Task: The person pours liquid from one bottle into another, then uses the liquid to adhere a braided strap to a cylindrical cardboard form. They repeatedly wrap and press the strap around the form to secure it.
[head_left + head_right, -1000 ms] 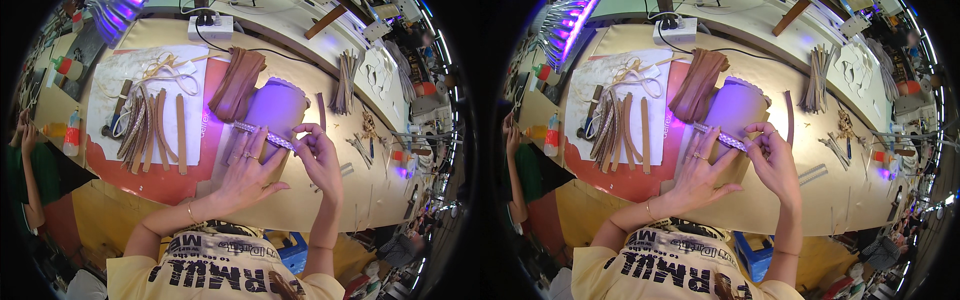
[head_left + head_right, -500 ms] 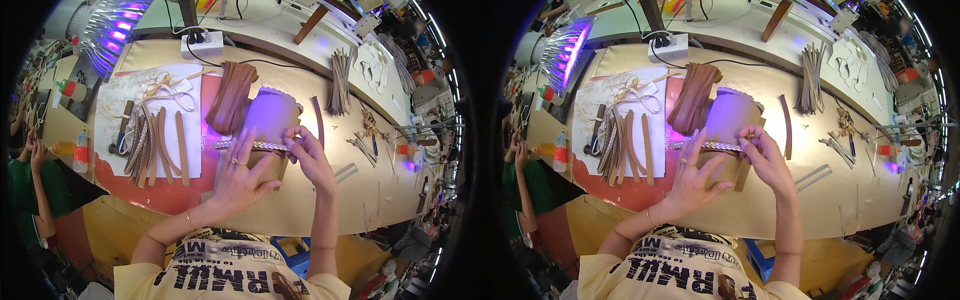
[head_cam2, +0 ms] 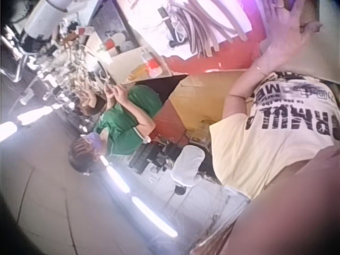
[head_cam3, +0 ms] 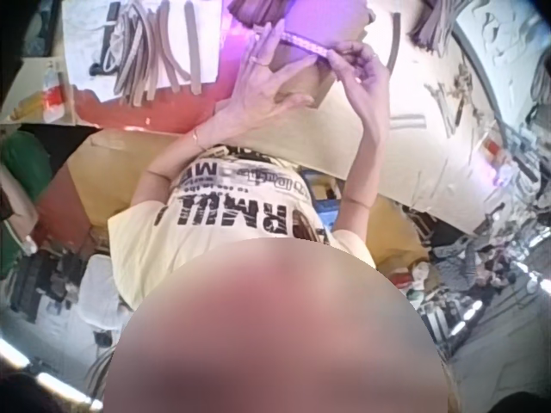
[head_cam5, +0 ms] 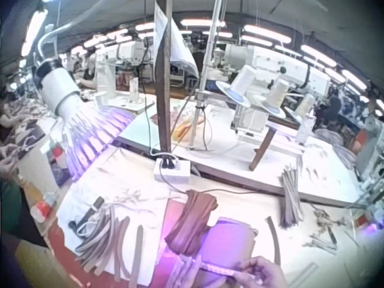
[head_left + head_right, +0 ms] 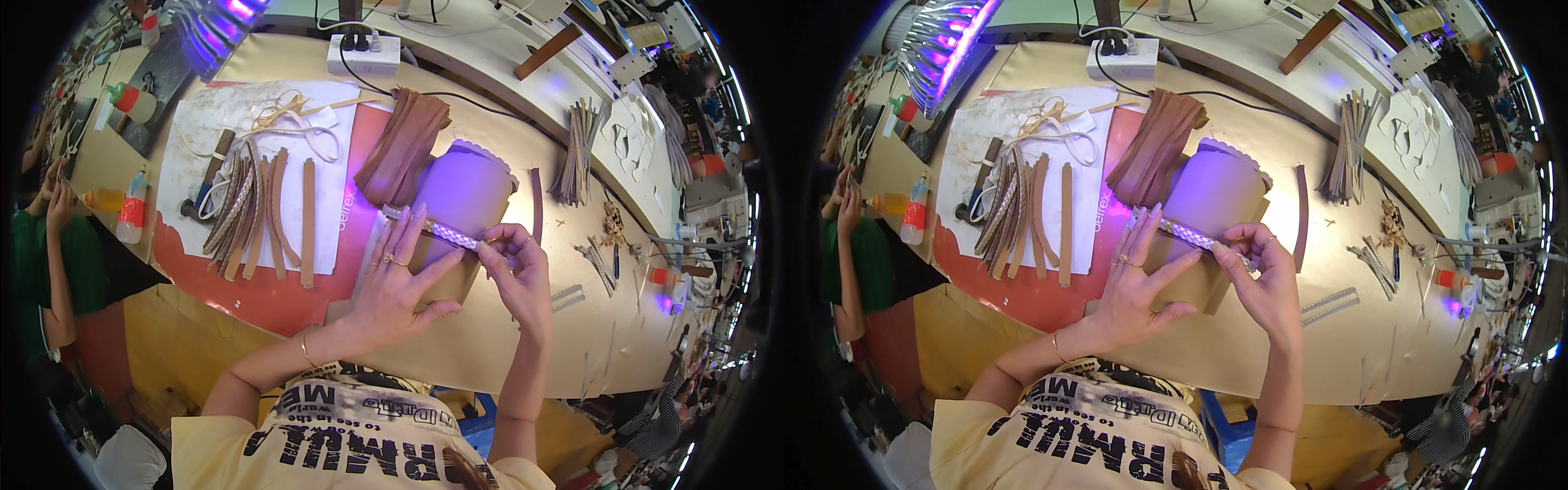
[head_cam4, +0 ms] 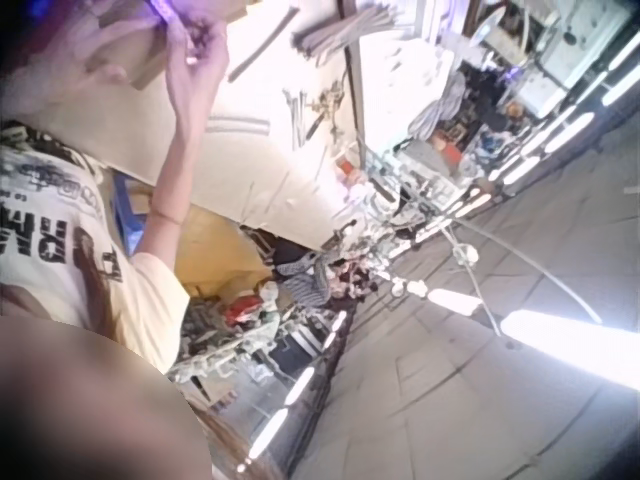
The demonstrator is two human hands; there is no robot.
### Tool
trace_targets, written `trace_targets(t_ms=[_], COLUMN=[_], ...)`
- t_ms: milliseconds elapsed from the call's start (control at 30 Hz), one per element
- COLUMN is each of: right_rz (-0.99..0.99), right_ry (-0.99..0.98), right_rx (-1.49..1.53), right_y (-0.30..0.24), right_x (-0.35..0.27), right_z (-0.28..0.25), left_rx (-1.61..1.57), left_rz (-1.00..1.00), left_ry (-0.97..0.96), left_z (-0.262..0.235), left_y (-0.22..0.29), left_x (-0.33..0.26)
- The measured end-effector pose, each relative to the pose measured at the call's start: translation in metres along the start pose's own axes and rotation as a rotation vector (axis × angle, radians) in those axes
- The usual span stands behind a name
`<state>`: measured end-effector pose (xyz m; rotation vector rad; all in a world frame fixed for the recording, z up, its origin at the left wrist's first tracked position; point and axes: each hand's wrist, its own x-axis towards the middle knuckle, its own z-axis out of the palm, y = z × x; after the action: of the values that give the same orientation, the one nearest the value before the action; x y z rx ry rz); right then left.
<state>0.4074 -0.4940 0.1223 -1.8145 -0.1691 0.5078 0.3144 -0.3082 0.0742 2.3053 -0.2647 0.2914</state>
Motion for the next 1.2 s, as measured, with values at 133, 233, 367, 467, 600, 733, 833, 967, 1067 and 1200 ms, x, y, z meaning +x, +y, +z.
trace_targets(t_ms=[133,233,367,467,600,733,833,967,1067,1200], right_rz=[-0.004,0.033,0.085,0.108,0.159,0.27,0.255,0.2,0.172,0.107], right_ry=[0.033,0.059,0.098,0.2,0.354,0.409,0.422,0.436,0.454,0.531], right_rx=[0.014,0.001,0.128,0.243,0.594,0.849,0.829,0.748,0.617,0.421], right_y=[0.001,-0.001,-0.002,-0.001,0.015,0.032,0.034,0.03,0.028,0.027], right_x=[0.003,0.005,0.002,-0.006,-0.014,-0.026,-0.031,-0.032,-0.032,-0.031], right_z=[0.003,0.005,0.005,0.002,0.01,0.031,0.037,0.034,0.034,0.036], left_rx=[-0.157,-0.247,-0.067,0.067,0.009,-0.019,-0.041,-0.045,-0.023,-0.022], left_rz=[-0.067,-0.096,-0.034,0.05,0.007,-0.029,-0.034,-0.05,-0.019,0.052], left_ry=[-0.026,-0.042,0.03,0.102,0.054,0.123,0.187,0.172,0.141,0.042], left_z=[0.005,0.008,0.006,0.005,0.013,0.016,0.007,-0.002,-0.005,-0.008], left_y=[-0.003,-0.006,0.002,0.016,0.023,0.02,0.011,-0.001,-0.005,-0.009], left_x=[-0.001,0.002,-0.001,-0.005,0.001,0.006,0.005,0.008,0.015,0.027])
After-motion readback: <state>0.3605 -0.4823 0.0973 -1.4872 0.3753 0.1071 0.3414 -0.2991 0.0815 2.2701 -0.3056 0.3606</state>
